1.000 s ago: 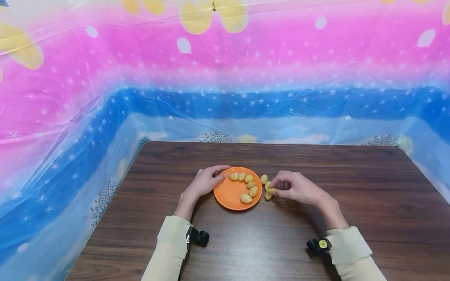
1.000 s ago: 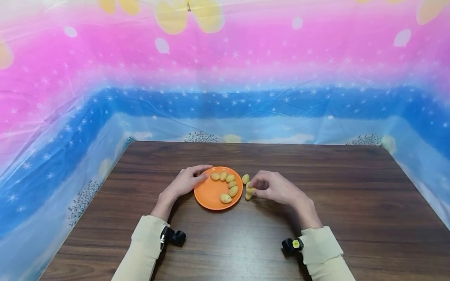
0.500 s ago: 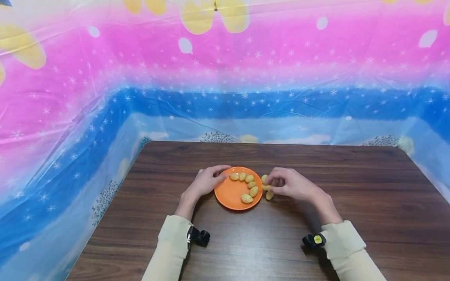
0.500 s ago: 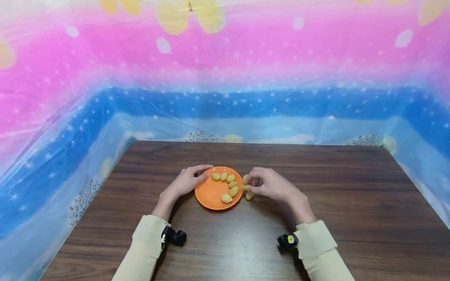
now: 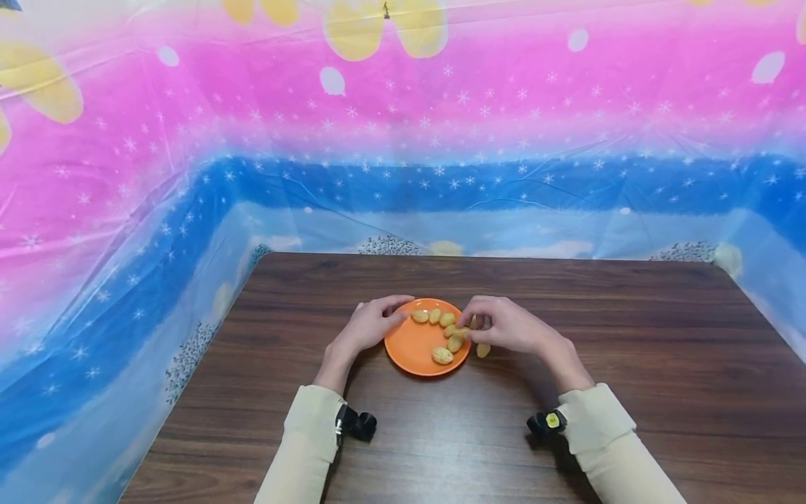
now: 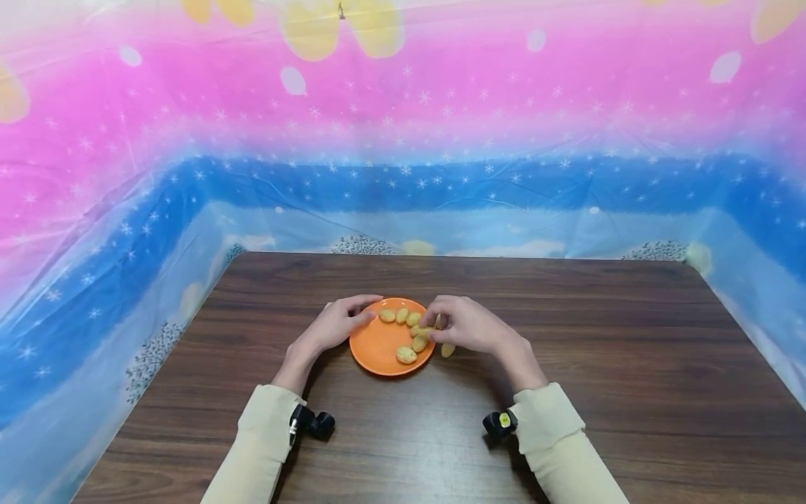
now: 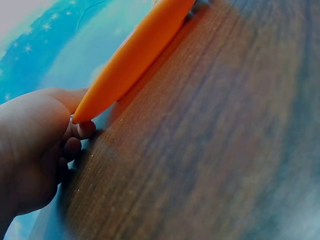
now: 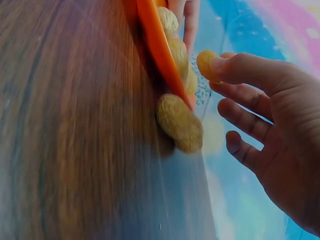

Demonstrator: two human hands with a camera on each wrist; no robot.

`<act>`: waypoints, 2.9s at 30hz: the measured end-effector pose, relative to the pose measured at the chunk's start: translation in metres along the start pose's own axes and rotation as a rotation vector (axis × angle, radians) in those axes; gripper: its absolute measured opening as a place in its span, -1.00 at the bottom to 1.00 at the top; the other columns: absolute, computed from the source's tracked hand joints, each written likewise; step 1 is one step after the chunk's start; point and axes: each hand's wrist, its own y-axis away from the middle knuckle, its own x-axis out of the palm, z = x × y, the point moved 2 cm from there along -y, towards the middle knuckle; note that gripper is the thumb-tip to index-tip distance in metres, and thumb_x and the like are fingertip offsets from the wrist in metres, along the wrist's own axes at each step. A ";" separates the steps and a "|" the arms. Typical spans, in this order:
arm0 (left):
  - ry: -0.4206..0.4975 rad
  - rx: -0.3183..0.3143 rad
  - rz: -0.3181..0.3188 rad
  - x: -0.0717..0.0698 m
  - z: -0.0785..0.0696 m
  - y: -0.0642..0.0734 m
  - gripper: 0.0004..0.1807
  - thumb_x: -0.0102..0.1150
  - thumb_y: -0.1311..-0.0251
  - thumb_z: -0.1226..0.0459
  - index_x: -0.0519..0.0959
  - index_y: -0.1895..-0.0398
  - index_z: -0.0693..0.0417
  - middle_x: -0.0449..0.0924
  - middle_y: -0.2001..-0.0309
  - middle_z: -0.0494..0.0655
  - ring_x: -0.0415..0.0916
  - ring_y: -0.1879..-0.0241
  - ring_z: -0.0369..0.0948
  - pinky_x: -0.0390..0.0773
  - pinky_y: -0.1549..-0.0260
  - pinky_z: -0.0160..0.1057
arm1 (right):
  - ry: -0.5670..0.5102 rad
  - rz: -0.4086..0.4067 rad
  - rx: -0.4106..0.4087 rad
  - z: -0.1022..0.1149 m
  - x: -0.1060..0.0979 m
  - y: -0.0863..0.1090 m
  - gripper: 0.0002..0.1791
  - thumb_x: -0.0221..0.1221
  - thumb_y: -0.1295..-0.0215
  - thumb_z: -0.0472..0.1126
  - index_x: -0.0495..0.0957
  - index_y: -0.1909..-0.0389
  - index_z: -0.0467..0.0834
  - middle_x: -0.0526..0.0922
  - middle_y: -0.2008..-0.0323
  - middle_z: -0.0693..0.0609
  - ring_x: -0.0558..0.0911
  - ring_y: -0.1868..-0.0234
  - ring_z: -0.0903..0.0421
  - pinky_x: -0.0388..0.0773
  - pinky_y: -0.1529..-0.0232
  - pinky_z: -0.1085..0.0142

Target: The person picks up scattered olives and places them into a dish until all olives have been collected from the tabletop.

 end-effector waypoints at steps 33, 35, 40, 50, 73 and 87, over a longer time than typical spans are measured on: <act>-0.011 0.024 0.001 0.000 0.000 0.001 -0.58 0.08 -0.49 0.09 0.51 -0.37 -0.28 0.44 0.49 -0.14 0.38 0.38 -0.12 0.13 0.00 -0.02 | 0.152 -0.010 -0.066 0.033 0.038 -0.066 -0.89 0.33 -0.34 -0.14 0.73 0.15 0.01 0.61 0.23 0.15 0.54 0.23 0.10 0.50 0.17 0.24; -0.015 0.028 0.002 -0.001 0.000 0.001 -0.58 0.08 -0.49 0.10 0.51 -0.37 -0.27 0.44 0.49 -0.15 0.39 0.36 -0.14 0.13 -0.01 -0.02 | 0.180 -0.009 -0.070 0.034 0.040 -0.069 -0.88 0.34 -0.33 -0.14 0.74 0.15 0.01 0.62 0.22 0.13 0.53 0.24 0.10 0.49 0.17 0.24; -0.016 0.021 0.005 -0.002 -0.001 0.002 -0.57 0.08 -0.49 0.09 0.50 -0.38 -0.27 0.49 0.45 -0.16 0.43 0.23 -0.13 0.15 -0.03 -0.01 | 0.250 0.010 -0.058 0.034 0.048 -0.075 -0.88 0.35 -0.32 -0.12 0.73 0.16 0.03 0.60 0.20 0.16 0.50 0.20 0.16 0.50 0.09 0.22; -0.016 0.025 -0.005 -0.002 -0.001 0.003 -0.58 0.06 -0.50 0.08 0.51 -0.37 -0.28 0.51 0.48 -0.16 0.48 0.17 -0.14 0.16 -0.15 0.02 | 0.284 0.005 -0.044 0.038 0.055 -0.078 -0.91 0.34 -0.33 -0.07 0.72 0.19 0.08 0.58 0.21 0.20 0.46 0.15 0.16 0.48 0.07 0.25; -0.009 -0.022 0.005 0.000 0.000 0.001 -0.58 0.08 -0.48 0.04 0.51 -0.36 -0.36 0.46 0.42 -0.12 0.35 0.37 -0.12 0.14 0.07 -0.08 | 0.146 -0.122 0.014 0.024 0.019 -0.011 -0.89 0.29 -0.38 -0.18 0.74 0.14 -0.03 0.61 0.20 0.20 0.53 0.11 0.07 0.49 0.07 0.13; 0.003 -0.018 0.000 -0.001 0.000 0.003 -0.57 0.09 -0.48 0.03 0.51 -0.36 -0.34 0.49 0.39 -0.14 0.40 0.23 -0.13 0.15 0.00 -0.06 | 0.111 -0.123 0.070 0.010 0.007 0.010 -0.87 0.29 -0.38 -0.17 0.74 0.11 0.01 0.62 0.21 0.21 0.51 0.23 0.16 0.49 0.24 0.23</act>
